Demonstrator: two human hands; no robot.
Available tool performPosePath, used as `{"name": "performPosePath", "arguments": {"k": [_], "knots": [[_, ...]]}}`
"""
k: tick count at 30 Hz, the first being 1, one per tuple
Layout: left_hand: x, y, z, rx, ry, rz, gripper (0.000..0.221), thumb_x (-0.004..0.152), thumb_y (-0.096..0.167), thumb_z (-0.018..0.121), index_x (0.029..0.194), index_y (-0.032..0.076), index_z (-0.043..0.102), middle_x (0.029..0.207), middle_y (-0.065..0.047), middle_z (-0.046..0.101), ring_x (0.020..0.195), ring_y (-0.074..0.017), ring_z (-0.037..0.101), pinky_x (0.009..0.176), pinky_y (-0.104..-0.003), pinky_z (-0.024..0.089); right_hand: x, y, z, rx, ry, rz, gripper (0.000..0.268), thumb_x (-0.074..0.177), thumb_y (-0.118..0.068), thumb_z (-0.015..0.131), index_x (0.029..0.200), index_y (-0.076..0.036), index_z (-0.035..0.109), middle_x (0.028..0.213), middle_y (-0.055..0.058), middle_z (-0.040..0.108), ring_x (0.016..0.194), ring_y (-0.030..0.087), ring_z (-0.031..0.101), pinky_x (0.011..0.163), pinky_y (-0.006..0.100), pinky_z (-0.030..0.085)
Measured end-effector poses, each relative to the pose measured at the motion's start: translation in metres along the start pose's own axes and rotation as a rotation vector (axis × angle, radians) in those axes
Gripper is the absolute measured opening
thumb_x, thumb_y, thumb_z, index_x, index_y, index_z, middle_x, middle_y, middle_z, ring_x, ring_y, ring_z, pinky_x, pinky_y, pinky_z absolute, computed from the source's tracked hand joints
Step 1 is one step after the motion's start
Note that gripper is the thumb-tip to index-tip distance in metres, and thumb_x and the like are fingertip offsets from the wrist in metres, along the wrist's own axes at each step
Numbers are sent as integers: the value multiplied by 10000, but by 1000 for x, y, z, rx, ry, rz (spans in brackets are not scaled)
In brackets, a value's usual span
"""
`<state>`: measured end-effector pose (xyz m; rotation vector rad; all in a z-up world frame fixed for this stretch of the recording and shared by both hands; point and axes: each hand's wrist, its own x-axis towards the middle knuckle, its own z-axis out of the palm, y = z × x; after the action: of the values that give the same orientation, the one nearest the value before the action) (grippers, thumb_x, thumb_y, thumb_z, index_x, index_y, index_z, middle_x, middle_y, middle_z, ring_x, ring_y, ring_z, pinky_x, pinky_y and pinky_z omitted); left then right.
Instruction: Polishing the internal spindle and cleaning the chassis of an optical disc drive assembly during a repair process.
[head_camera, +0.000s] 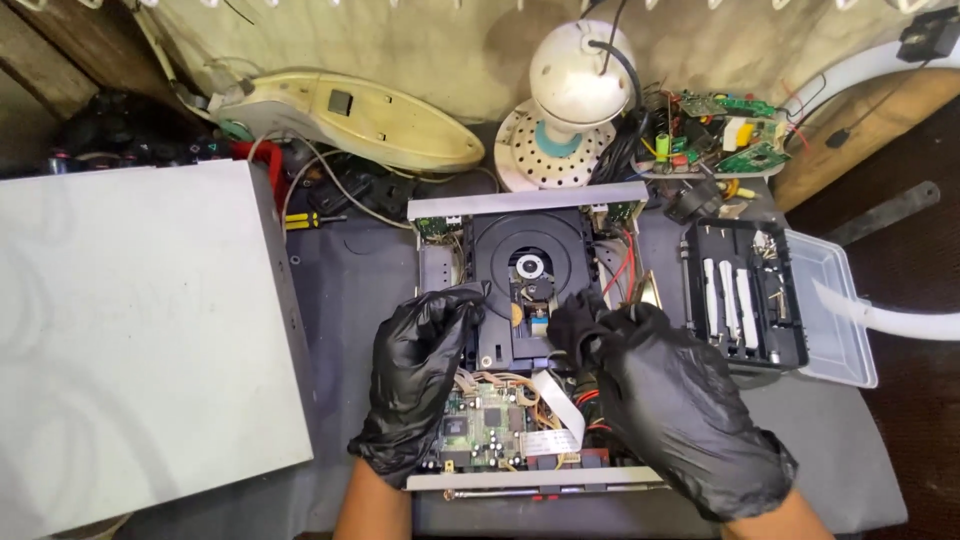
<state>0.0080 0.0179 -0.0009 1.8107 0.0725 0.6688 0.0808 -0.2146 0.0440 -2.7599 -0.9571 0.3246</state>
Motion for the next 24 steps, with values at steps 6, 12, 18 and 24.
{"name": "performPosePath", "arguments": {"k": [6, 12, 18, 24], "knots": [[-3, -14, 2, -123, -4, 61, 235, 986, 154, 672, 1172, 21, 725, 1175, -142, 757, 1114, -289, 756, 1037, -419, 640, 4, 6, 3, -58, 145, -61, 601, 803, -190, 479, 1355, -343, 662, 709, 128, 630, 480, 324, 660, 438, 476, 550], [0, -2, 2, -49, -4, 45, 174, 985, 96, 652, 1120, 53, 752, 1125, -115, 775, 1068, -259, 770, 978, -388, 644, -11, 7, -5, 73, 121, -118, 353, 821, -191, 529, 1127, -250, 694, 1023, 85, 694, 873, 391, 669, 609, 563, 551], [1, 7, 4, -54, 5, -31, 198, 983, 94, 643, 1142, 41, 747, 1110, -107, 789, 1034, -231, 779, 967, -363, 644, -3, 3, -5, 156, 267, -65, 662, 768, -121, 524, 1356, -385, 675, 1384, 67, 673, 1161, 353, 667, 749, 554, 600], [-1, 2, 4, 22, 9, 24, 159, 978, 65, 648, 1087, 62, 764, 1094, -87, 781, 1052, -223, 761, 980, -350, 618, -12, 4, -6, 177, 289, -121, 538, 814, -204, 594, 1314, -371, 704, 1309, 92, 680, 1059, 410, 690, 752, 549, 574]]}}
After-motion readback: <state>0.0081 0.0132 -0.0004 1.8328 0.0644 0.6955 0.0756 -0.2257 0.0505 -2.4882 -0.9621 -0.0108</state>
